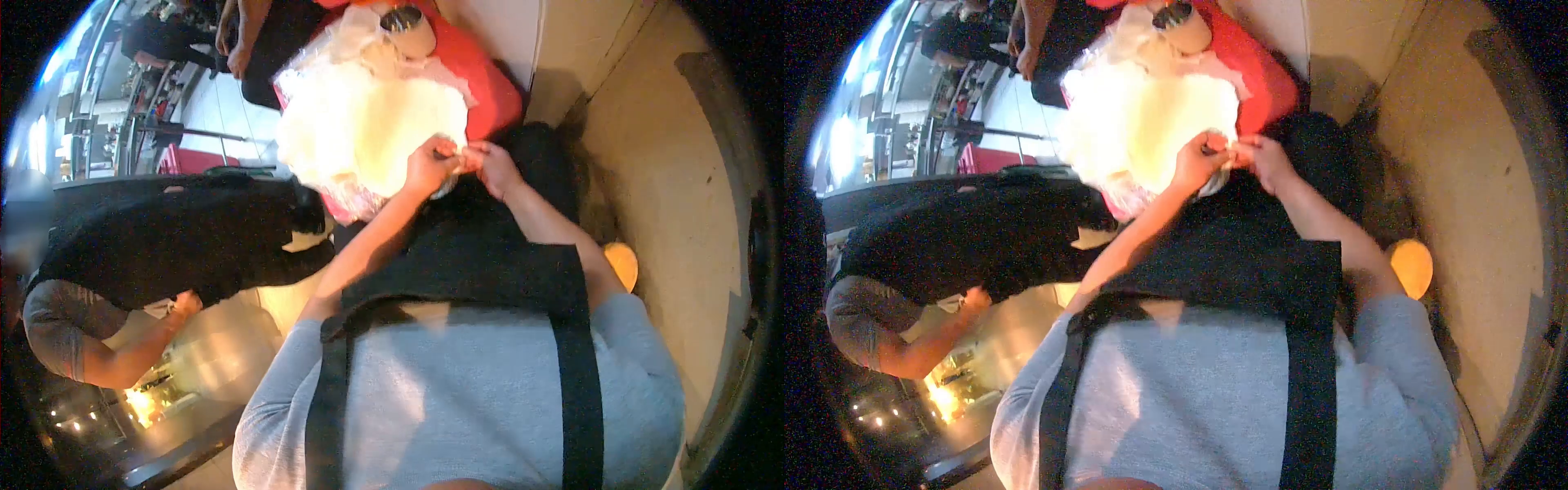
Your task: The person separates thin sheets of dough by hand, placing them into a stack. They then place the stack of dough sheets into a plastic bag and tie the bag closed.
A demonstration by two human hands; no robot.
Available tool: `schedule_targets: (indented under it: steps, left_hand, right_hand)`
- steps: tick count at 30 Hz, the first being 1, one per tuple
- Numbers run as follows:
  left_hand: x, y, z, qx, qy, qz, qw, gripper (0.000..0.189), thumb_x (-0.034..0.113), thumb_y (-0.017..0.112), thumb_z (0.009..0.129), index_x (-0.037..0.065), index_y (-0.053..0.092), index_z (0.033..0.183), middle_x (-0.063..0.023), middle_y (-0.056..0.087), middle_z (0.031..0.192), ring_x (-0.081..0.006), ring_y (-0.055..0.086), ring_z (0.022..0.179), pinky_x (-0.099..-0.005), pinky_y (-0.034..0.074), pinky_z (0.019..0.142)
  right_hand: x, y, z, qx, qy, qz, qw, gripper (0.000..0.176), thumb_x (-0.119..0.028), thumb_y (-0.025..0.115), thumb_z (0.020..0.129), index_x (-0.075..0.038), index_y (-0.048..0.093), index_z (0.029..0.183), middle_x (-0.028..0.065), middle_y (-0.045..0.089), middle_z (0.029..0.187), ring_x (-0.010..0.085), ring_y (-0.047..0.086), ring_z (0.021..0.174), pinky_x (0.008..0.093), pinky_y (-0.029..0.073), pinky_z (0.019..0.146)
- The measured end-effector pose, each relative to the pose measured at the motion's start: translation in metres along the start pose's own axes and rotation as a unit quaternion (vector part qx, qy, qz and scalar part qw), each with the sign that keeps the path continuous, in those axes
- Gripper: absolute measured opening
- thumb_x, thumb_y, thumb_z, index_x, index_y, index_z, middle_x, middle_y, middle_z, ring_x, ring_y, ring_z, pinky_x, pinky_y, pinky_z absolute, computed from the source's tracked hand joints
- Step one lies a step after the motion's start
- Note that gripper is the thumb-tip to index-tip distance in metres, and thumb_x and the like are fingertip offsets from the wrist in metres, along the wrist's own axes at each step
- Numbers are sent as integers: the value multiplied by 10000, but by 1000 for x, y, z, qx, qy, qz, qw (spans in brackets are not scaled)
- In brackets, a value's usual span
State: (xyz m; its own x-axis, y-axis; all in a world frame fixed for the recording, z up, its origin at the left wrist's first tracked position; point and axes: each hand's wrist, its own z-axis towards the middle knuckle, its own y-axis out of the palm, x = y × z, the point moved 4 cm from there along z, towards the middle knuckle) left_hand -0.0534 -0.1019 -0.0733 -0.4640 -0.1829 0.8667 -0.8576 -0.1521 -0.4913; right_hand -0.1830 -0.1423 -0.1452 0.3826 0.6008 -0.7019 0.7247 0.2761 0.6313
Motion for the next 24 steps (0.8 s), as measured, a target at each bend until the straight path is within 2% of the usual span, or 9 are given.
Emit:
schedule_targets:
  steps: [2, 3, 9, 12, 13, 16, 17, 20, 24]
  left_hand:
    - [-7, 3, 6, 2, 23, 6, 1000, 247, 104, 756, 656, 10, 610, 831, -34, 594, 749, -105, 556, 684, -255, 475, 656]
    - [-3, 4, 9, -3, 25, 5, 1000, 258, 113, 760, 662, 11, 608, 845, -31, 599, 755, -104, 560, 689, -250, 474, 649]
    - [-19, 7, 4, -33, -11, -96, 995, 313, 141, 764, 667, -4, 598, 890, -56, 607, 771, -116, 590, 681, -253, 490, 630]
    - [-5, 4, 3, -1, -12, -32, 999, 300, 164, 739, 698, -5, 594, 900, -57, 610, 760, -117, 595, 668, -252, 489, 624]
    - [11, 3, 0, 3, -5, -18, 1000, 176, 105, 688, 763, -6, 597, 864, -24, 604, 723, -82, 552, 651, -216, 453, 609]
    - [-7, -3, 7, 66, 11, 29, 997, 99, 92, 651, 791, 7, 608, 819, -5, 579, 693, -65, 501, 608, -213, 418, 565]
    - [-10, -6, 8, 73, -11, -34, 997, 66, 76, 620, 808, 14, 611, 788, 12, 554, 676, -57, 460, 587, -211, 387, 538]
    - [-14, -12, 8, 47, -51, -32, 997, 52, 64, 605, 815, 13, 608, 806, 19, 548, 679, -57, 466, 598, -207, 383, 540]
    - [-3, 7, -7, 18, 44, -37, 998, 84, 50, 591, 767, -1, 625, 825, -34, 586, 643, -103, 515, 593, -265, 428, 556]
  right_hand:
    - [3, -4, -3, 26, 15, 0, 1000, 245, -155, 635, 808, -1, 583, 991, 53, 629, 851, 140, 606, 712, 253, 486, 625]
    - [1, -6, -2, 25, 29, -10, 999, 212, -110, 605, 831, 2, 572, 1008, 78, 624, 884, 167, 607, 765, 296, 487, 711]
    - [-2, 0, -6, -10, 12, -20, 1000, 204, -140, 587, 842, -2, 603, 991, 55, 631, 845, 140, 605, 723, 243, 477, 647]
    - [-9, 7, -10, -9, -28, -60, 998, 191, -144, 581, 843, -2, 604, 968, 60, 631, 840, 146, 610, 732, 251, 486, 658]
    - [-12, 8, -10, -11, -47, -70, 996, 186, -146, 581, 843, -2, 604, 959, 63, 631, 837, 147, 612, 734, 254, 489, 663]
    - [-10, 4, -8, -5, -66, -84, 994, 191, -143, 579, 841, 9, 592, 956, 76, 627, 843, 144, 608, 726, 263, 497, 663]
    - [-11, 2, -9, 7, -61, -72, 996, 197, -147, 580, 841, 12, 588, 957, 74, 623, 833, 139, 606, 725, 258, 497, 656]
    - [-21, 4, -14, 37, -68, -59, 995, 211, -159, 579, 845, 15, 580, 964, 64, 607, 798, 126, 594, 700, 249, 500, 631]
    - [-21, 13, -15, 20, -133, -140, 981, 215, -172, 566, 861, 4, 577, 983, 45, 579, 745, 104, 542, 610, 255, 504, 589]
